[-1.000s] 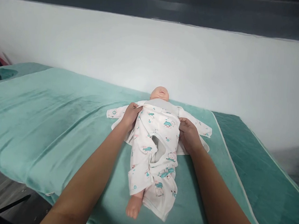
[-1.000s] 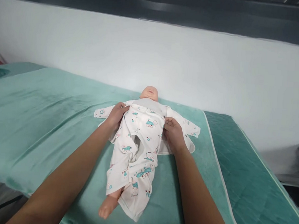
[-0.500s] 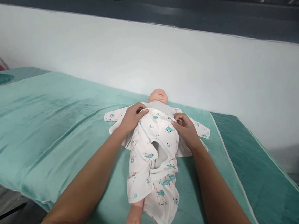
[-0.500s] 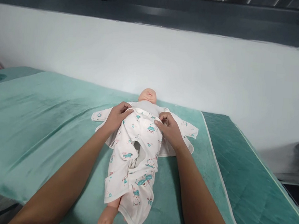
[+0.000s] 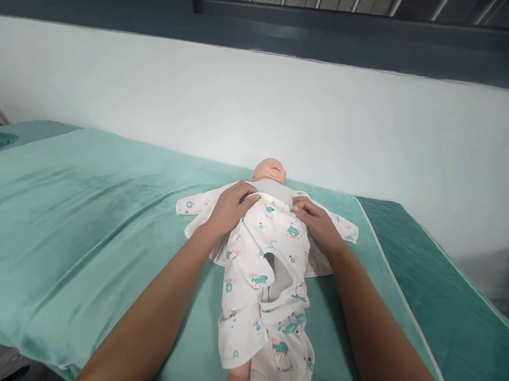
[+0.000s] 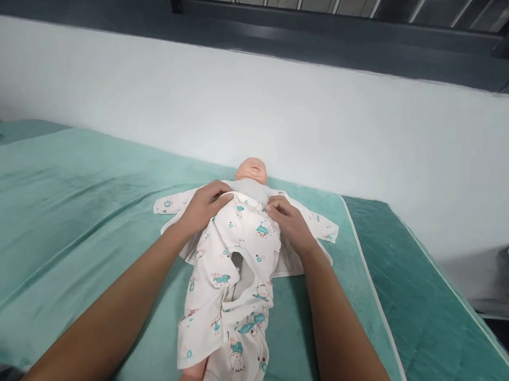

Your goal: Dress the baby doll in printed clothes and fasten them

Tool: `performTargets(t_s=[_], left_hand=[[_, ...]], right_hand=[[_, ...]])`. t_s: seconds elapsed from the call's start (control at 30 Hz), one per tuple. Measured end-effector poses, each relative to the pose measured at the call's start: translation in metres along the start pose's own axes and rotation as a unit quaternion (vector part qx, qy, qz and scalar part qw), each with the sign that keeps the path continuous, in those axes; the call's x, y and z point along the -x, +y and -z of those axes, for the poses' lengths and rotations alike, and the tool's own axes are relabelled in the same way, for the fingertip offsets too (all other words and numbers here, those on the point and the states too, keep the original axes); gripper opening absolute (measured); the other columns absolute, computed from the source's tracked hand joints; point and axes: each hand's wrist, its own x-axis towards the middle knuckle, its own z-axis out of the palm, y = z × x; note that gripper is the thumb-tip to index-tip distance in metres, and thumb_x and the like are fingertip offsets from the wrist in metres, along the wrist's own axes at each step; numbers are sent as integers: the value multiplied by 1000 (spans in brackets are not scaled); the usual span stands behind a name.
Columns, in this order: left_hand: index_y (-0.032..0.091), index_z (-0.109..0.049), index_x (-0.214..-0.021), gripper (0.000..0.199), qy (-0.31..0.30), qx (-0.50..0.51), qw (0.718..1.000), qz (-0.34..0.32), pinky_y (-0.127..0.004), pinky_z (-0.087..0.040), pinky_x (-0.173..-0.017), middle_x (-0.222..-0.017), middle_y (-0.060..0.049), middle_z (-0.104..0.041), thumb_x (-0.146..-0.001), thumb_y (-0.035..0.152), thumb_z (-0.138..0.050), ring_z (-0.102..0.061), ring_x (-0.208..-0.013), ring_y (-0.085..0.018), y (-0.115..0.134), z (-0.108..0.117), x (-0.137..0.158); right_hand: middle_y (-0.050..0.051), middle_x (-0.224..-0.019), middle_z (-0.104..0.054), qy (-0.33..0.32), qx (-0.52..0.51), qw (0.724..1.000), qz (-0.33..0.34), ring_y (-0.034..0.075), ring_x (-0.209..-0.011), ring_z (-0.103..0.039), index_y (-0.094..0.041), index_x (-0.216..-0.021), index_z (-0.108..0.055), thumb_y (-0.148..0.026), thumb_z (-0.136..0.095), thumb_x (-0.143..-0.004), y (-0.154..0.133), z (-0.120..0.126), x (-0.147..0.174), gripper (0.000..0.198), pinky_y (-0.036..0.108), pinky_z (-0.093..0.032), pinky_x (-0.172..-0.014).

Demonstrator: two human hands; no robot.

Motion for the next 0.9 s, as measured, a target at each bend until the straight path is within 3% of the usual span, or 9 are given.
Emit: performTargets(t_s=[0.17,0.3,0.4,0.53,0.63,0.77,0.9], left_hand=[[21,-64,-75,25,-14,61,996,60,-29,-37,-69,-78,-1,-63,-85,43,-59,-53,-78,-19,-6,-1,-12],[20,-58,-67,26,-42,112,988,100,-28,-34,-64,-68,1,-54,-83,40,-60,-46,-67,-15,-15,0,-27],[20,-54,-64,27,-61,90,988,109,-29,-31,-61,-64,2,-48,-84,36,-58,-41,-63,-14,-18,1,-35],[21,-56,-73,24,-87,43,993,71,-29,-33,-62,-72,0,-54,-89,40,-54,-45,-67,-16,-11,1,-35],[22,-57,-77,23,-96,9,995,29,-32,-39,-73,-84,-2,-58,-85,43,-61,-50,-83,-20,-2,2,-32],[25,-59,-82,18,-184,-14,983,-15,-37,-42,-87,-104,-4,-58,-79,38,-70,-50,-108,-25,8,8,-32],[24,-55,-80,15,-196,-55,977,-55,-36,-42,-85,-107,-4,-57,-82,32,-67,-52,-106,-24,13,9,-30]], right_hand=[[3,-93,-56,-172,60,983,-38,20,-90,-49,-22,-73,-61,-49,-69,-80,-16,21,-20,29,31,-41,-78],[1,-78,-50,-263,122,956,-50,17,-76,-44,-22,-70,-60,-46,-70,-80,-33,30,-39,28,29,-38,-64],[-1,-73,-45,-308,154,936,-68,14,-68,-36,-22,-65,-55,-43,-71,-80,-38,32,-48,30,27,-31,-57],[-1,-72,-43,-299,111,945,-77,14,-67,-35,-22,-69,-55,-43,-71,-80,-33,32,-48,29,27,-31,-57],[-1,-75,-45,-280,59,953,-99,14,-69,-39,-22,-76,-56,-43,-73,-78,-27,30,-45,28,27,-34,-59],[-2,-75,-45,-269,35,956,-111,13,-68,-38,-21,-77,-55,-41,-75,-77,-23,28,-44,29,26,-33,-58],[-1,-78,-45,-255,16,960,-114,13,-71,-39,-23,-85,-56,-38,-77,-75,-23,25,-43,27,26,-35,-60]])
